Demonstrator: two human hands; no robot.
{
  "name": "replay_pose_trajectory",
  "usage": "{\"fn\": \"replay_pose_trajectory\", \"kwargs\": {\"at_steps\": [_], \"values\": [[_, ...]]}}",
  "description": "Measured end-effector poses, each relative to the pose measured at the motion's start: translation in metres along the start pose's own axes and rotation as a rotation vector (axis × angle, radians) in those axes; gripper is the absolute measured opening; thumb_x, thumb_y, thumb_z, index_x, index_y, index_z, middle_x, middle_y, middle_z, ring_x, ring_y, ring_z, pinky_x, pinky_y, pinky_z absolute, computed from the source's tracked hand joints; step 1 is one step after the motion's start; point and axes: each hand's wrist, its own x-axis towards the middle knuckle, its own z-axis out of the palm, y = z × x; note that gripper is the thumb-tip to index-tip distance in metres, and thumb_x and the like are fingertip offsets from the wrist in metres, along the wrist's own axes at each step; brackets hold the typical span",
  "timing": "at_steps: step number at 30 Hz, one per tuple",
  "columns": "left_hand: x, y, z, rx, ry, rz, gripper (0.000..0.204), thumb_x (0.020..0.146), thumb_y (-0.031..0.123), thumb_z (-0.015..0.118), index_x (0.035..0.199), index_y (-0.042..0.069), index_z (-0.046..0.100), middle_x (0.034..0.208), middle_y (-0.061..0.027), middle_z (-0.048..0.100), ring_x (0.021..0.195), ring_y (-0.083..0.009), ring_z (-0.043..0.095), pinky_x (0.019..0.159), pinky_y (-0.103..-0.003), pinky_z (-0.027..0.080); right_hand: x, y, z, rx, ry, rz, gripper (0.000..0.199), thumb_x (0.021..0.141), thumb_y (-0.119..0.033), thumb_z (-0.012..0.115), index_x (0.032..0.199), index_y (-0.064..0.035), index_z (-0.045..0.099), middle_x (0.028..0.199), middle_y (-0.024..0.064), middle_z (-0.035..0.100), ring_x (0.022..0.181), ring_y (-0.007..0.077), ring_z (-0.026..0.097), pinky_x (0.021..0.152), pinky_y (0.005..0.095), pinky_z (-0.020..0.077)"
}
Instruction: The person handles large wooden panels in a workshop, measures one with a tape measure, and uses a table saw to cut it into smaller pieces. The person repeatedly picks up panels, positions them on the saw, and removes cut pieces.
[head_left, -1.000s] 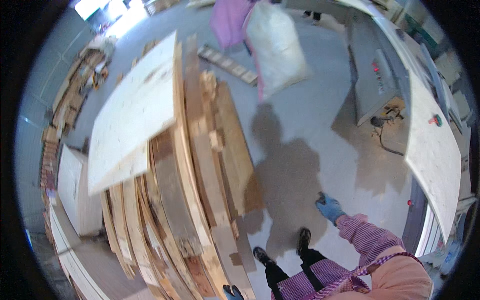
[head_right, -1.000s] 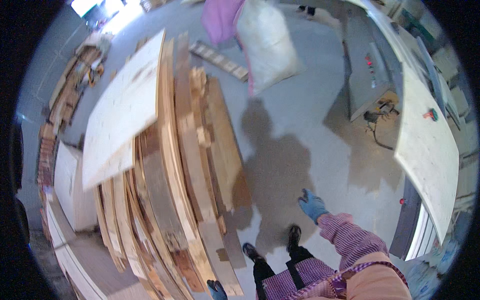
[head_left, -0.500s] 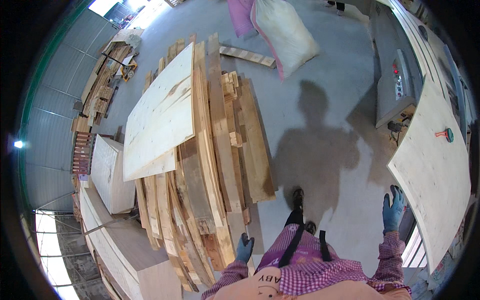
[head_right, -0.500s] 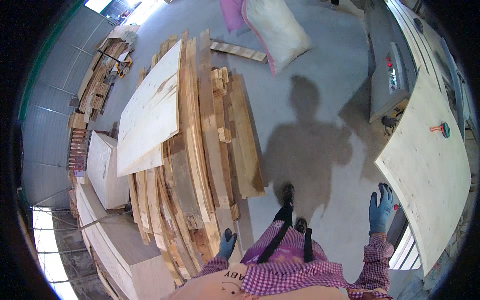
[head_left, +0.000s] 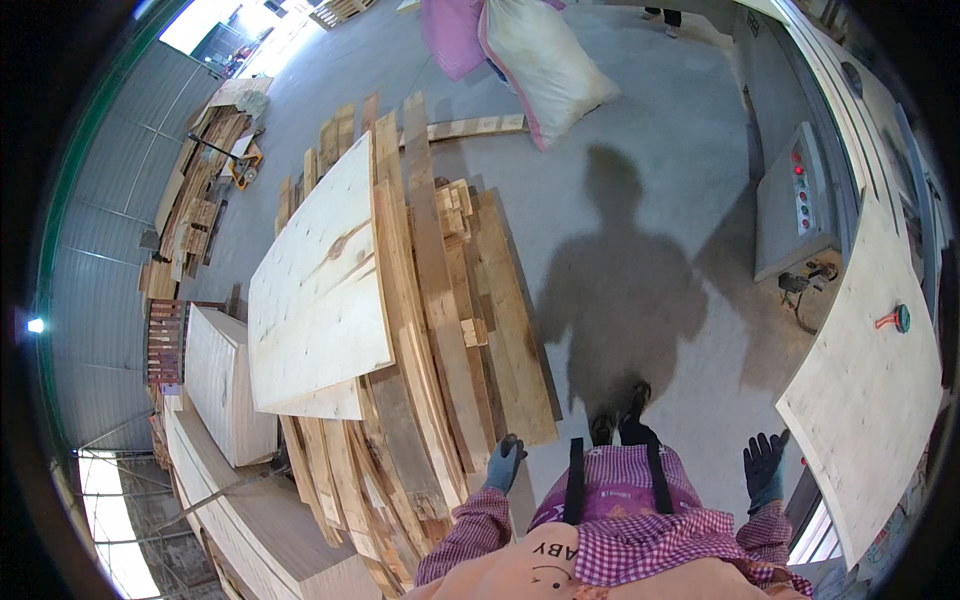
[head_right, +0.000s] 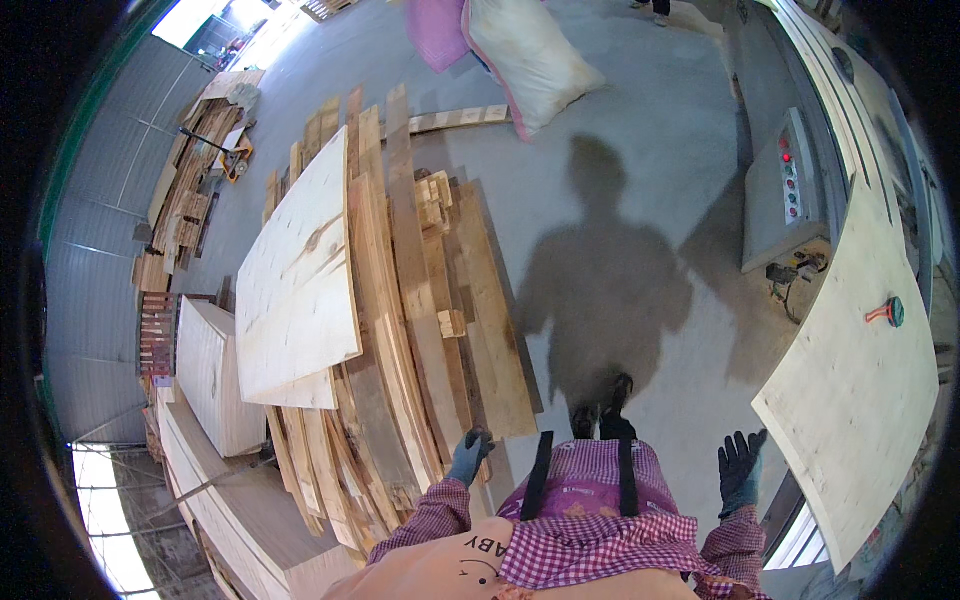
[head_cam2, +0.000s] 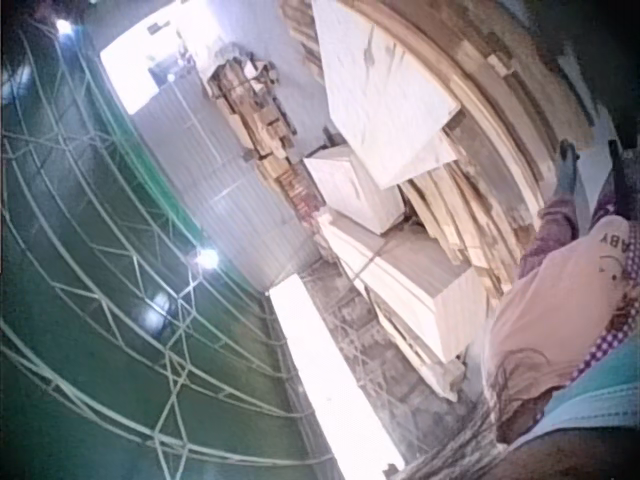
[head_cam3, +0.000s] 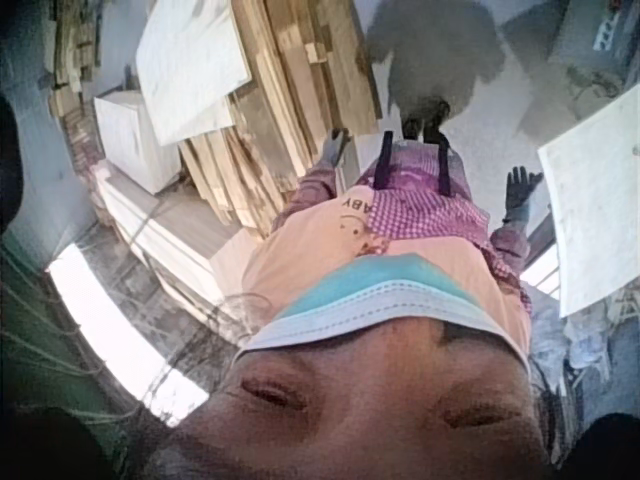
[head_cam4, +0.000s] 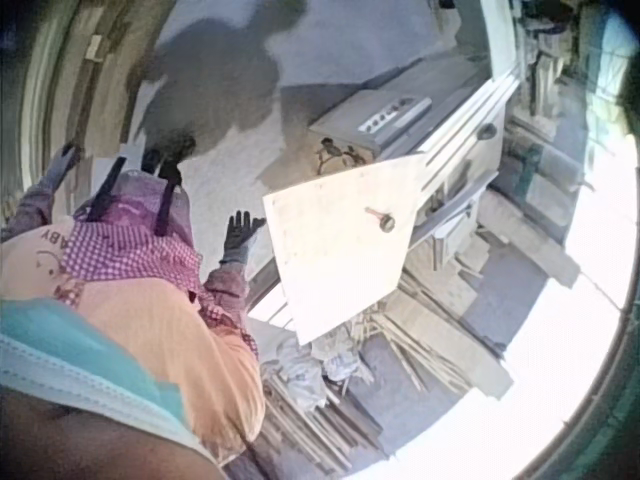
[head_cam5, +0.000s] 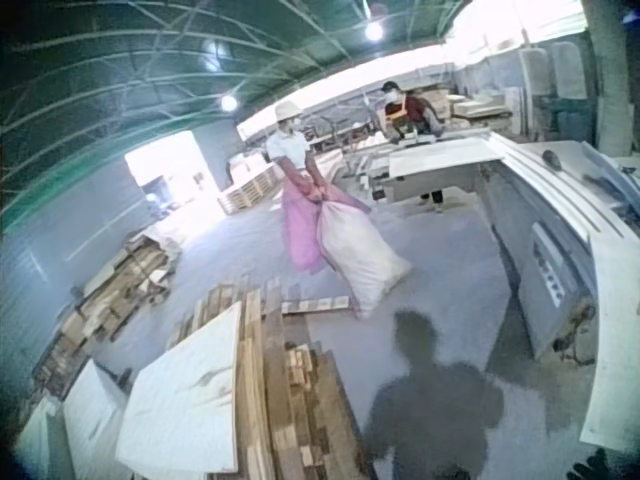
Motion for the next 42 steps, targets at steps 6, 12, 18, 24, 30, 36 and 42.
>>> {"fn": "replay_pose_trajectory", "kwargs": {"at_steps": [6, 12, 18, 24, 30, 36, 42], "values": [[0.028, 0.09, 0.058, 0.547, 0.103, 0.033, 0.029, 0.088, 0.033, 0.06, 0.097, 0.005, 0.066, 0.076, -0.0086, 0.067, 0.061, -0.0159, 0.063, 0.059, -0.03, 0.049, 0.045, -0.009, 0.005, 0.455, 0.075, -0.075, 0.088, 0.083, -0.063, 0.054, 0.144, -0.0061, 0.026, 0.141, 0.0093, 0.04, 0.127, 0.0218, 0.042, 0.109, 0.0342, 0.0307], [0.043, 0.163, 0.116, 0.82, 0.018, 0.029, 0.037, 0.09, 0.041, 0.055, 0.082, 0.01, 0.073, 0.059, -0.0048, 0.061, 0.049, -0.0136, 0.055, 0.049, -0.029, 0.042, 0.032, -0.029, 0.039, 0.711, -0.043, -0.247, 0.051, 0.087, -0.043, 0.062, 0.123, -0.0078, 0.053, 0.122, 0.0038, 0.059, 0.109, 0.0197, 0.057, 0.095, 0.0324, 0.0465], [0.079, 0.192, 0.154, 0.611, -0.166, -0.086, 0.047, 0.092, 0.046, 0.05, 0.082, 0.007, 0.074, 0.054, -0.0063, 0.057, 0.045, -0.0133, 0.049, 0.044, -0.027, 0.037, 0.02, -0.045, 0.054, 0.649, -0.035, -0.285, 0.056, 0.087, -0.049, 0.059, 0.127, -0.0106, 0.049, 0.122, 0.0041, 0.058, 0.111, 0.02, 0.056, 0.094, 0.0341, 0.0465], [0.125, 0.254, 0.188, 0.583, -0.163, -0.178, 0.041, 0.093, 0.039, 0.052, 0.085, 0.003, 0.07, 0.062, -0.0085, 0.061, 0.048, -0.0157, 0.052, 0.045, -0.029, 0.039, 0.028, -0.028, 0.049, 0.674, 0.016, -0.403, 0.06, 0.087, -0.051, 0.057, 0.128, -0.0086, 0.049, 0.123, 0.0053, 0.057, 0.111, 0.022, 0.055, 0.096, 0.038, 0.0446], [0.197, 0.279, 0.211, 0.402, -0.238, -0.022, 0.027, 0.092, 0.022, 0.051, 0.106, 0.001, 0.059, 0.075, -0.0115, 0.064, 0.064, -0.0225, 0.065, 0.056, -0.033, 0.053, 0.032, -0.018, 0.051, 0.637, 0.15, -0.362, 0.067, 0.087, -0.055, 0.054, 0.133, -0.0073, 0.042, 0.131, 0.0089, 0.05, 0.121, 0.0238, 0.047, 0.099, 0.0441, 0.0413], [0.239, 0.3, 0.236, 0.644, -0.274, 0.501, 0.054, 0.08, 0.007, 0.063, 0.128, -0.003, 0.041, 0.117, -0.0205, 0.056, 0.099, -0.0342, 0.06, 0.084, -0.037, 0.052, 0.026, -0.039, 0.083, 0.696, 0.036, -0.409, 0.065, 0.088, -0.051, 0.055, 0.134, -0.0061, 0.042, 0.13, 0.0083, 0.052, 0.116, 0.0257, 0.051, 0.099, 0.0429, 0.0412], [0.217, 0.323, 0.267, 0.941, -0.228, 0.415, 0.114, 0.066, 0.016, 0.082, 0.146, -0.001, 0.003, 0.149, -0.0273, 0.006, 0.139, -0.0377, 0.011, 0.112, -0.042, 0.024, 0.077, 0.007, 0.029, 0.84, 0.251, -0.442, 0.082, 0.083, -0.048, 0.066, 0.14, -0.0011, 0.03, 0.143, 0.0061, 0.035, 0.132, 0.0225, 0.031, 0.111, 0.0396, 0.0211]]}}
